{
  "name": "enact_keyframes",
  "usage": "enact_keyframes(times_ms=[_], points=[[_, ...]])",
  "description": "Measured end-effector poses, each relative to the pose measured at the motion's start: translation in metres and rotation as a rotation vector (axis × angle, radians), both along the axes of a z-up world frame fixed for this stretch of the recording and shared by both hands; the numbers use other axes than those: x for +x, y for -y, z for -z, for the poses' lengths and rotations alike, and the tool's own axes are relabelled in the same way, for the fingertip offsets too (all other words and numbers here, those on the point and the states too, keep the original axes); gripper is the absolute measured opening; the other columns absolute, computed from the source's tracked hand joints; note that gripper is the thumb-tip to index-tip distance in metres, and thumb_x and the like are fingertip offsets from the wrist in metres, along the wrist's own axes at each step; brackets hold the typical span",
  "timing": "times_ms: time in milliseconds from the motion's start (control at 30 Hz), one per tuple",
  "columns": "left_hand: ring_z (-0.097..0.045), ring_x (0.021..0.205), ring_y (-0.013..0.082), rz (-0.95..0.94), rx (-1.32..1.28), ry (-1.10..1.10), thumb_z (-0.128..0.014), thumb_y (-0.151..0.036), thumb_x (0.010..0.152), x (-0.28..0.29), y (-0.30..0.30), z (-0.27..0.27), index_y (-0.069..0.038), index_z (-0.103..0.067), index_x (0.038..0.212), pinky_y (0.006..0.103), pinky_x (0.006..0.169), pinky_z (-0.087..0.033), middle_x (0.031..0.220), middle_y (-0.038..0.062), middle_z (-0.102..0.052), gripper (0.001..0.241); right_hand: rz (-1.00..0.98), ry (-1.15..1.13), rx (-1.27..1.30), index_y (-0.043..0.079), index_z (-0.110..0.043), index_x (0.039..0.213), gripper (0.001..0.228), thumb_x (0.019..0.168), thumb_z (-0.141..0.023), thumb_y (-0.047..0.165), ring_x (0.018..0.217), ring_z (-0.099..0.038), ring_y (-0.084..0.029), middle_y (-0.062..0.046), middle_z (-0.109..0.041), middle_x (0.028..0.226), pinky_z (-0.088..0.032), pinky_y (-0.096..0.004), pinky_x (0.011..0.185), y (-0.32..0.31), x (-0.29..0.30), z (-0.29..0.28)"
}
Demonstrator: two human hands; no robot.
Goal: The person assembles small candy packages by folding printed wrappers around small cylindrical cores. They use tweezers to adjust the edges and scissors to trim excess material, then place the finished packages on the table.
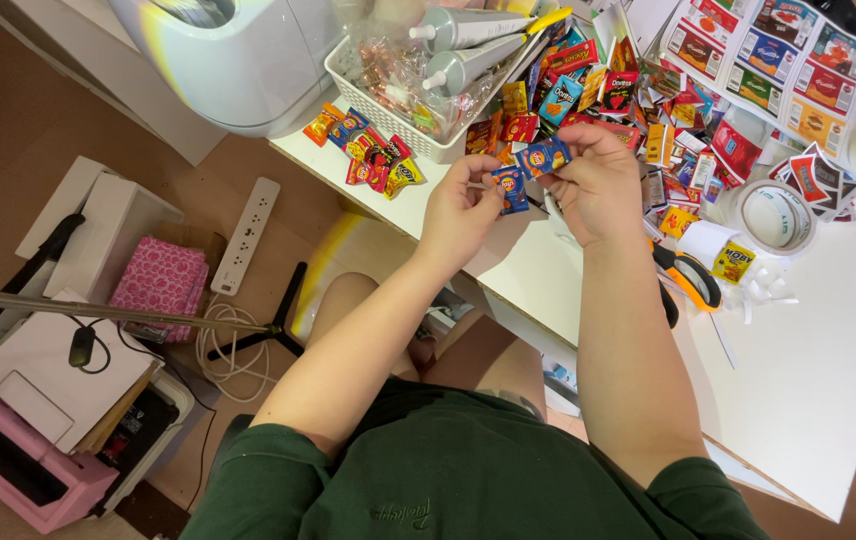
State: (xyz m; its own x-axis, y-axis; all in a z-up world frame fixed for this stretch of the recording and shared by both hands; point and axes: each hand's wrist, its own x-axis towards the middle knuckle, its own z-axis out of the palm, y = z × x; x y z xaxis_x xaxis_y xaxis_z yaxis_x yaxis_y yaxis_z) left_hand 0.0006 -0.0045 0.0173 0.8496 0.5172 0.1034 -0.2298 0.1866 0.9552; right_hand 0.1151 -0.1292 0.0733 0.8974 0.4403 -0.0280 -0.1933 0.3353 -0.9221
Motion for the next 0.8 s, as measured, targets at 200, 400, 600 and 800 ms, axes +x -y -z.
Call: enact_keyframes(times_ms=[200, 400, 600, 800], points=[[-0.067, 0.084, 0.0151, -0.001, 0.051, -0.031, -0.064, -0.001, 0.093, 0.002, -0.002, 0.001, -0.003, -0.059, 0.123, 0.0295, 0.065, -0.066, 0.095, 0.007, -0.053, 0.031, 0.246, 0.123, -0.084, 0.001, -0.066, 0.101, 0.028, 0.083, -0.056, -0.018, 0.072, -0.071, -0.016, -0.008, -0.062, 0.087, -0.07, -0.023, 0.061, 0.001, 0.01, 0.003], [-0.068, 0.076, 0.0144, -0.011, 0.103, -0.063, -0.066, -0.002, 0.091, -0.003, 0.001, -0.015, -0.001, -0.06, 0.114, 0.0274, 0.061, -0.064, 0.091, 0.007, -0.054, 0.024, 0.539, 0.508, -0.33, 0.001, -0.069, 0.11, 0.035, 0.079, -0.063, -0.014, 0.086, -0.062, -0.015, -0.011, -0.06, 0.095, -0.064, -0.026, 0.071, 0.013, 0.02, 0.014], [-0.069, 0.072, 0.0164, -0.032, 0.131, -0.094, -0.068, -0.003, 0.091, -0.002, 0.003, -0.016, -0.001, -0.06, 0.105, 0.0275, 0.059, -0.062, 0.087, 0.009, -0.056, 0.016, 0.566, 0.859, -0.53, 0.008, -0.074, 0.105, 0.024, 0.088, -0.067, -0.007, 0.111, -0.059, -0.024, -0.006, -0.058, 0.114, -0.057, -0.039, 0.089, 0.008, -0.001, -0.007], [-0.076, 0.076, 0.0217, -0.051, 0.174, -0.194, -0.067, -0.006, 0.092, -0.001, 0.005, -0.028, -0.003, -0.06, 0.106, 0.0287, 0.064, -0.064, 0.092, 0.009, -0.063, 0.016, 0.557, 1.191, -0.47, 0.004, -0.077, 0.096, 0.019, 0.082, -0.069, -0.007, 0.094, -0.068, -0.033, -0.013, -0.067, 0.096, -0.055, -0.041, 0.08, 0.003, 0.011, 0.013]])
